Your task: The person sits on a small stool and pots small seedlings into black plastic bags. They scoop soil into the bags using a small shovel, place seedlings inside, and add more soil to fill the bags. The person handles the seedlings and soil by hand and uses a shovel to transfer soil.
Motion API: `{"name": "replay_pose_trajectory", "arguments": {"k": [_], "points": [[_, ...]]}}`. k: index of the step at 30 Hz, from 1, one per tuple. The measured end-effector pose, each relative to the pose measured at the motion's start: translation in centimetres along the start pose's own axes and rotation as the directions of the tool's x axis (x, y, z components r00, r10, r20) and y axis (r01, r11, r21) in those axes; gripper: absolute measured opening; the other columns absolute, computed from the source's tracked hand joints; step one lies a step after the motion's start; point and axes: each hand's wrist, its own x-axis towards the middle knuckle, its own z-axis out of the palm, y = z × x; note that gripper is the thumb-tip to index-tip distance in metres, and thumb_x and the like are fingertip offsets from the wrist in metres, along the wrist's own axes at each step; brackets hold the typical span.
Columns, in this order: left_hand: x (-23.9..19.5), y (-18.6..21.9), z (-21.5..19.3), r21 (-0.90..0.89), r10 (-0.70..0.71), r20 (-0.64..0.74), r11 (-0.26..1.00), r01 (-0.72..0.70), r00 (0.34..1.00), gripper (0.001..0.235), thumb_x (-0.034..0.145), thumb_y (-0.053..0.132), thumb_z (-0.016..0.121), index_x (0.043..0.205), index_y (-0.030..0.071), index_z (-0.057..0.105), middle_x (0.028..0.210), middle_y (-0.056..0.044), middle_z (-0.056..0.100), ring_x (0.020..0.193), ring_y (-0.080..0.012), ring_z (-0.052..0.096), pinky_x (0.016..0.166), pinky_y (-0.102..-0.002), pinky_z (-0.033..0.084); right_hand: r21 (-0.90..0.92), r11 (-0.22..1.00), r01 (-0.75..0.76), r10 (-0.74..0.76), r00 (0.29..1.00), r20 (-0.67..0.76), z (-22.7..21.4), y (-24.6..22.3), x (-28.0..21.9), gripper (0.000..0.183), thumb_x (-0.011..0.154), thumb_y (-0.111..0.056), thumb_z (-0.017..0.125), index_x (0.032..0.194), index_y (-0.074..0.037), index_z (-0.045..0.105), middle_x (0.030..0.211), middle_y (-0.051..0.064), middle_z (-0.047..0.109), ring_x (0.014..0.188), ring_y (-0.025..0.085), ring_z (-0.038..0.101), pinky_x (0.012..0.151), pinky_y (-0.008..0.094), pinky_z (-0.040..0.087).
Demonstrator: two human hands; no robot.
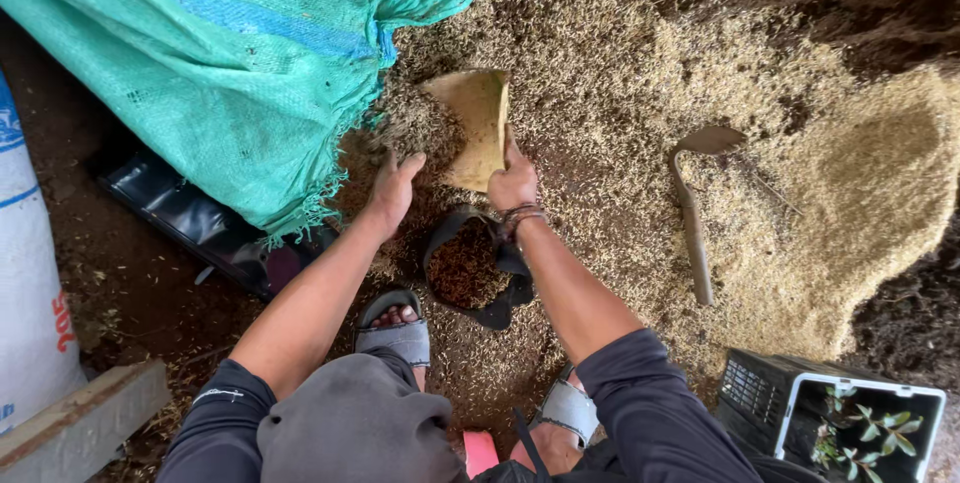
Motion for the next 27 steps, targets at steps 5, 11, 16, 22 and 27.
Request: {"name": "replay_pose_trajectory", "arguments": {"k": [5, 11, 16, 22, 27], "points": [[-2.3, 0.3, -1.3, 0.006, 0.033, -0.065, 0.999, -0.033, 0.997, 0.095, 0.078, 0.052, 0.064, 0.155, 0.004, 0.037, 0.163, -0.021, 0.032, 0.151, -0.0349, 0.032, 0.124, -0.048, 0.026, 0.131, 0.987, 0.090, -0.045, 0.948, -0.314, -7.5, 2.8, 1.6, 0.082, 0.081, 0.020, 0.041, 0.153, -0.019, 0.041, 0.155, 0.014, 0.048, 0.059, 0.003, 0.060, 0.044, 0.016, 0.053], [-3.1, 0.5, 0.4, 0.265, 0.064, -0.056, 0.963, -0.047, 0.996, 0.101, 0.081, 0.044, 0.066, 0.160, 0.006, 0.015, 0.167, -0.020, 0.013, 0.155, -0.0353, 0.014, 0.125, -0.049, 0.013, 0.162, 0.986, -0.037, 0.124, 0.811, -0.571, -11.9, 3.1, 5.0, 0.081, 0.091, 0.014, 0.039, 0.161, -0.025, 0.025, 0.147, 0.017, 0.050, 0.057, 0.000, 0.054, 0.048, 0.013, 0.049], [0.2, 0.1, 1.0, 0.192, 0.079, 0.006, 0.978, -0.079, 0.997, 0.104, 0.080, 0.037, 0.068, 0.159, 0.001, 0.010, 0.167, -0.023, 0.009, 0.156, -0.0354, 0.009, 0.125, -0.046, 0.008, 0.194, 0.980, -0.044, 0.109, 0.934, -0.341, -7.6, 2.2, 1.6, 0.078, 0.085, 0.013, 0.039, 0.153, -0.025, 0.031, 0.157, 0.003, 0.045, 0.045, 0.001, 0.047, 0.039, 0.015, 0.045], [3.4, -0.8, 3.7, -0.008, 0.200, 0.123, 0.980, -0.200, 0.972, 0.093, 0.076, 0.018, 0.068, 0.155, -0.007, 0.025, 0.156, -0.035, 0.038, 0.145, -0.0439, 0.039, 0.123, -0.049, 0.031, 0.106, 0.990, -0.099, 0.121, 0.965, -0.233, -4.6, 4.3, -3.3, 0.080, 0.084, 0.013, 0.041, 0.154, -0.024, 0.033, 0.152, 0.009, 0.047, 0.045, 0.004, 0.049, 0.039, 0.018, 0.046], [1.1, 2.4, 6.0, -0.121, 0.321, 0.348, 0.947, -0.297, 0.881, 0.089, 0.076, 0.003, 0.060, 0.158, 0.003, 0.025, 0.156, -0.027, 0.037, 0.145, -0.0400, 0.039, 0.120, -0.051, 0.035, 0.208, 0.946, -0.247, 0.269, 0.959, -0.085, -4.2, 3.3, -3.7, 0.074, 0.089, 0.012, 0.040, 0.157, -0.018, 0.038, 0.135, 0.022, 0.068, 0.062, 0.013, 0.061, 0.049, 0.023, 0.052]]}}
